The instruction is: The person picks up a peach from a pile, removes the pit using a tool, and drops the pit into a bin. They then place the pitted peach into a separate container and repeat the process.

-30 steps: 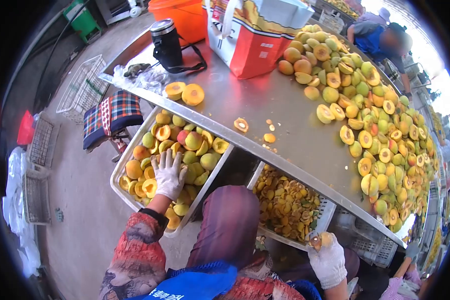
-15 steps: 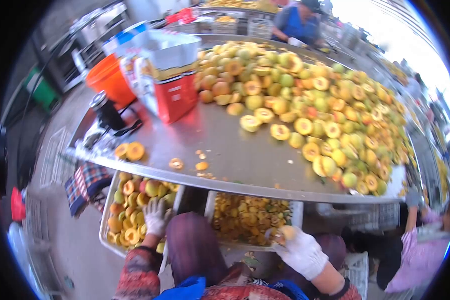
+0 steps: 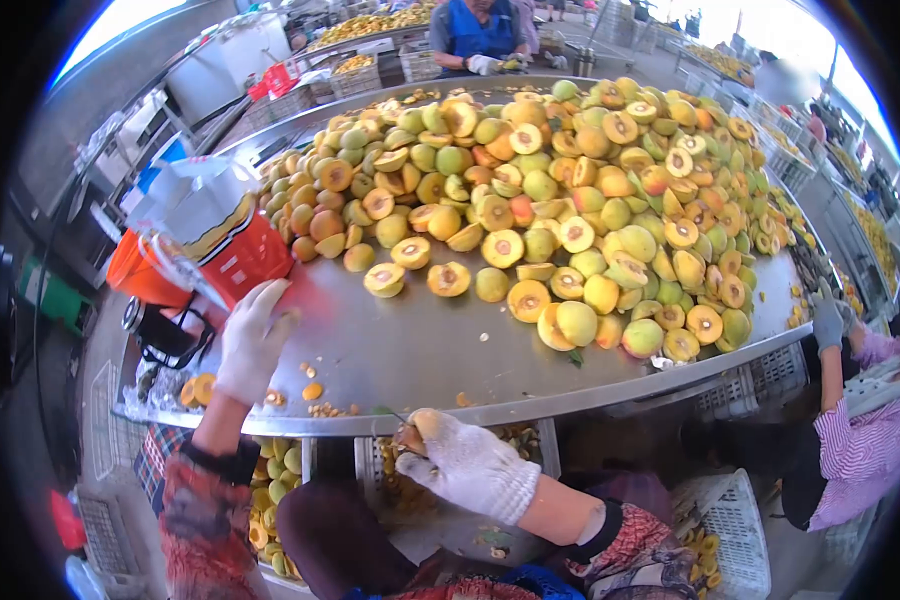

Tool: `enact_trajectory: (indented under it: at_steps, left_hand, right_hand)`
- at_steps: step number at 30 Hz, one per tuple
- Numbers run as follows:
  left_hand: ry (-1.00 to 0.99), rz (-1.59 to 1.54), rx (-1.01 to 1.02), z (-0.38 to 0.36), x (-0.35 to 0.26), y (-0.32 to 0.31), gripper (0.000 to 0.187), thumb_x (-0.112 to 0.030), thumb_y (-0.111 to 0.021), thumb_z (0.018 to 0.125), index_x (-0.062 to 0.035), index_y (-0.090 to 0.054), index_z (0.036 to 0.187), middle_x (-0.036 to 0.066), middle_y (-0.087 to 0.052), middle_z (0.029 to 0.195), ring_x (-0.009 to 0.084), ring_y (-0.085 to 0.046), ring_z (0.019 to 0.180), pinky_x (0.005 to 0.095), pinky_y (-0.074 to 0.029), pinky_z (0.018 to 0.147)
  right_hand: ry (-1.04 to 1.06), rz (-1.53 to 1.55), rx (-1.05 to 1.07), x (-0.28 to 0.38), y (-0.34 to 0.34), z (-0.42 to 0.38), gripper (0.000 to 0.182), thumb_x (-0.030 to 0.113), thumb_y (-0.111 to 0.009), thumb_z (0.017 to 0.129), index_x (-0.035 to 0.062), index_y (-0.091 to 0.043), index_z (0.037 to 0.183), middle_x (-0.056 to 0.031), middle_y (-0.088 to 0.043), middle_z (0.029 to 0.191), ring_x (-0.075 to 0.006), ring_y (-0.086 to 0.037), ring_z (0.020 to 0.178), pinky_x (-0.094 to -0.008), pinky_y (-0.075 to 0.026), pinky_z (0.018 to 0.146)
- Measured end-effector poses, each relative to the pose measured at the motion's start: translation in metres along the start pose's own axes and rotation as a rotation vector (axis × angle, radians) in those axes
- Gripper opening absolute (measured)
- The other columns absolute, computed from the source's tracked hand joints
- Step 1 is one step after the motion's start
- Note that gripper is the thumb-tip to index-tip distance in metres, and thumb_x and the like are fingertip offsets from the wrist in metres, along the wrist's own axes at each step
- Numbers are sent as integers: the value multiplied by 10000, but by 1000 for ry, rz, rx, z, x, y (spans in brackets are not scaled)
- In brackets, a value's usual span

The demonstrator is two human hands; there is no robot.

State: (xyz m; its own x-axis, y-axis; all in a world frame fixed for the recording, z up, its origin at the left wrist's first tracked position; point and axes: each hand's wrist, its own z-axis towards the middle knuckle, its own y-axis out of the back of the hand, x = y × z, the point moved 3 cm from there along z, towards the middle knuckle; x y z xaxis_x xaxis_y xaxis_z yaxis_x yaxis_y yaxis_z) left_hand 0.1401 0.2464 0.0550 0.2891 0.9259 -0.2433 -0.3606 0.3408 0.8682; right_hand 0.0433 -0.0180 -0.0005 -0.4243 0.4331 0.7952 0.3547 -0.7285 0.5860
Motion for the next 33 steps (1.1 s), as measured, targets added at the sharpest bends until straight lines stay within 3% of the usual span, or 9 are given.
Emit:
enact_trajectory:
  at_steps: [6, 11, 14, 19, 25, 28, 29, 32, 33]
  left_hand:
    - [427, 56, 349, 96, 4, -144, 551, -404, -636, 818, -76, -521, 1245, 206, -610, 1150, 375, -590, 1038, 445, -457, 892]
    - [437, -194, 372, 91, -2, -199, 501, -253, -735, 708, -79, -579, 1151, 161, -668, 955, 304, -648, 893, 362, -501, 794]
    - [459, -356, 255, 78, -30, -199, 505, -199, -756, 672, -72, -582, 1129, 155, -661, 917, 262, -650, 847, 350, -509, 766]
    - [441, -1004, 497, 54, -85, -148, 447, -76, -710, 756, 5, -576, 1175, 74, -637, 1035, 161, -628, 904, 278, -520, 789]
    - [459, -1354, 596, -17, -163, -80, 436, -211, -692, 834, 13, -565, 1186, 85, -629, 1024, 155, -613, 948, 303, -507, 846]
    - [496, -1571, 398, -44, -179, -75, 468, -375, -621, 898, 4, -568, 1167, 86, -624, 1005, 162, -614, 942, 314, -509, 844]
    - [574, -1563, 325, -52, -175, -85, 516, -505, -526, 923, -24, -582, 1103, 92, -623, 963, 191, -619, 903, 325, -522, 807]
    - [833, -1874, 83, -69, -203, -85, 502, -530, -499, 925, -47, -596, 1021, 106, -624, 933, 221, -622, 846, 353, -536, 763]
    - [895, -1898, 37, -71, -204, -87, 496, -548, -510, 910, -62, -598, 956, 118, -626, 890, 251, -623, 811, 387, -540, 749]
  right_hand:
    - [-55, 199, -79, -24, 31, -13, 323, 260, -647, 862, 53, -484, 1049, -207, -588, 881, -429, -595, 831, -463, -483, 691]
    - [-78, 253, -145, -33, 50, -24, 392, 278, -675, 851, 59, -463, 1097, -199, -606, 871, -440, -605, 813, -447, -495, 685]
    - [-111, 303, -212, -34, 57, -27, 375, 266, -680, 852, 62, -470, 1085, -168, -611, 836, -366, -641, 729, -408, -502, 636]
    - [-238, 412, -389, -38, 76, -36, 333, 193, -677, 854, 40, -472, 1067, -128, -578, 758, -236, -631, 636, -359, -489, 577]
    - [-371, 578, -367, -32, 72, -42, 374, 212, -707, 837, 15, -481, 1061, -60, -578, 784, -115, -572, 600, -295, -495, 555]
    - [-277, 525, -399, -29, 53, -47, 404, 229, -709, 833, 15, -489, 1097, -62, -601, 831, -134, -591, 687, -307, -510, 631]
    - [-338, 734, -306, -28, 48, -50, 416, 235, -690, 843, 15, -476, 1123, -143, -635, 853, -226, -644, 706, -354, -516, 642]
    - [-180, 593, -469, -47, 11, -51, 416, 239, -681, 846, 11, -476, 1127, -153, -640, 907, -266, -652, 765, -384, -515, 682]
    - [-200, 545, -462, -42, 13, -56, 408, 241, -674, 848, 19, -469, 1123, -193, -629, 955, -362, -647, 840, -436, -505, 713]
